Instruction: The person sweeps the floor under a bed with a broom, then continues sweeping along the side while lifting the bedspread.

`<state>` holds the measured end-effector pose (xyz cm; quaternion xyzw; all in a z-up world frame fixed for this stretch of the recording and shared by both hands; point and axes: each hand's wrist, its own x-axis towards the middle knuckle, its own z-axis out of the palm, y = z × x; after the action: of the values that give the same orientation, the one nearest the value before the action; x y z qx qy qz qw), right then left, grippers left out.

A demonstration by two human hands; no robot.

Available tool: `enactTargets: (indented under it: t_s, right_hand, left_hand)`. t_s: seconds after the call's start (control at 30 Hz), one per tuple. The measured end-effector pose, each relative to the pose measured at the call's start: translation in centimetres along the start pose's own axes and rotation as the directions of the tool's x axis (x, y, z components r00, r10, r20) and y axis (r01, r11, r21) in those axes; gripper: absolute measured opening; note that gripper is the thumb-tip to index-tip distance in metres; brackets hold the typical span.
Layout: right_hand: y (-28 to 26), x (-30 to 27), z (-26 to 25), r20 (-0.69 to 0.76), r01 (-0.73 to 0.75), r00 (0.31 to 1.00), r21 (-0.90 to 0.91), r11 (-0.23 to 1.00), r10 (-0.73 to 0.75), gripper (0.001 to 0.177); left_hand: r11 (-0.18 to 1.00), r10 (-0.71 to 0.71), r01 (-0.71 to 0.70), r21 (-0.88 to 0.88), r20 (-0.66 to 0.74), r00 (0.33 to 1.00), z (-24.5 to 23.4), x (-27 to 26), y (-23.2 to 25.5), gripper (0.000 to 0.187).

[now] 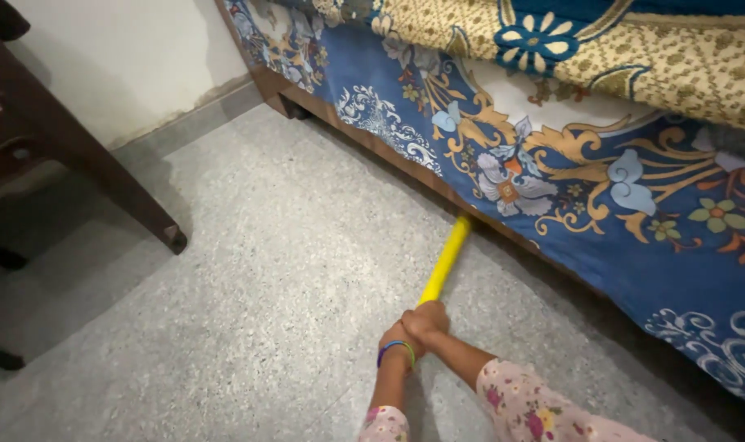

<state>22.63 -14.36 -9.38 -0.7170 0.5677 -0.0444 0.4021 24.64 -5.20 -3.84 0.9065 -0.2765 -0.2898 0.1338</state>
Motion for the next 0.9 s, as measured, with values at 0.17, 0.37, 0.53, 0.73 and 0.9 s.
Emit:
enactTargets:
  t_s: [0.17,0.37,0.53,0.73,0.9]
  right_hand:
    - [0.6,6.1,-2.4,0.195,0.329,0.936,-0.195,0.924,-0.292,0.049]
    - [-4.5,4.8,-10.3,0.419,0.517,0.826,-0.298,0.803,-0.376,0.054]
    - [-2.4,3.9,-13.4,0.410,0.549,0.801,-0.211,0.808,-0.437,0.051]
    - [1.3,6.1,-9.9,0.128,0.339,0.939,-0.184,0.923,-0.319,0.051]
    - [-3.0,6.9,-7.7,0.159,0.252,0.964,-0.288,0.924,-0.213,0.048]
  left_hand:
    - [0.996,-0.041,0.040,-0.074,-0.024,0.999,1.6,-1.1,3.2,0.043]
    - [0.978,-0.092,0.076,-0.193,-0.074,0.993,2.1,-3.3,8.1,0.041]
    - [0.976,-0.076,0.054,-0.209,-0.096,0.992,2.8,-2.2,10.5,0.040]
    - [0.957,-0.073,0.036,-0.287,-0.119,0.990,2.2,0.2,10.4,0.041]
    - [0.923,-0.123,0.063,-0.379,-0.135,0.983,1.5,3.0,7.9,0.042]
